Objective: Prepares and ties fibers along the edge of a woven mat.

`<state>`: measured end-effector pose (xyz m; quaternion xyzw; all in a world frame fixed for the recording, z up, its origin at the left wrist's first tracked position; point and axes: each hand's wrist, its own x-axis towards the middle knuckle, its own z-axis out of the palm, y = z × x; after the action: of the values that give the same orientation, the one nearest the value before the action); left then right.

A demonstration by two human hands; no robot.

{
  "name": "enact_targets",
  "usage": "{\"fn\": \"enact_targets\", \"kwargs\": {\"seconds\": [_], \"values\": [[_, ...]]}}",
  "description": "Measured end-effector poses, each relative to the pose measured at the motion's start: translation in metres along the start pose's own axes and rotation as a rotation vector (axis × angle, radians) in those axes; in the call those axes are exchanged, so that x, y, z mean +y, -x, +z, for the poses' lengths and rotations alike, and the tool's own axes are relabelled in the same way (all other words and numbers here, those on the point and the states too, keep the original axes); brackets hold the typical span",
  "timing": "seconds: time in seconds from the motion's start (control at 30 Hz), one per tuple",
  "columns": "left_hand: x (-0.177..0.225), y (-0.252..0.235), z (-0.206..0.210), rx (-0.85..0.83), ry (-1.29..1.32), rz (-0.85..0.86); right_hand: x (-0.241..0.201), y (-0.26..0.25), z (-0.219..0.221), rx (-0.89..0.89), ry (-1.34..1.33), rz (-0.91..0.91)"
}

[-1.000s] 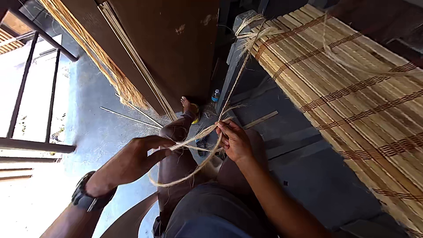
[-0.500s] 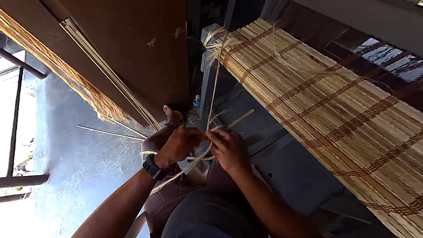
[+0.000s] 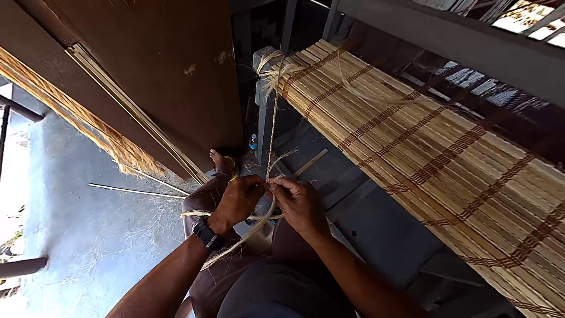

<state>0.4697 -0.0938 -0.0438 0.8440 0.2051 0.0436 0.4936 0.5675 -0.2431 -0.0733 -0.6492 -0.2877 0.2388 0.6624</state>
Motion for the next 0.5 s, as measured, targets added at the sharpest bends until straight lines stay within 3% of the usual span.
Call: {"fn": "enact_targets", "kwargs": {"seconds": [0.2,0.4,0.5], "values": [[-0.001,0.0,-0.009,0.012,-0.042,0.041,-0.017,0.001,0.0,-0.068,0.165,0.182],[0.003,0.002,-0.012,0.015,-0.173,0.031,-0.009,-0.004,-0.011,-0.078,0.296,0.098],[0.007,0.003,-0.007,0.035,-0.26,0.032,-0.014,-0.003,-0.01,-0.131,0.049,0.182]]}}
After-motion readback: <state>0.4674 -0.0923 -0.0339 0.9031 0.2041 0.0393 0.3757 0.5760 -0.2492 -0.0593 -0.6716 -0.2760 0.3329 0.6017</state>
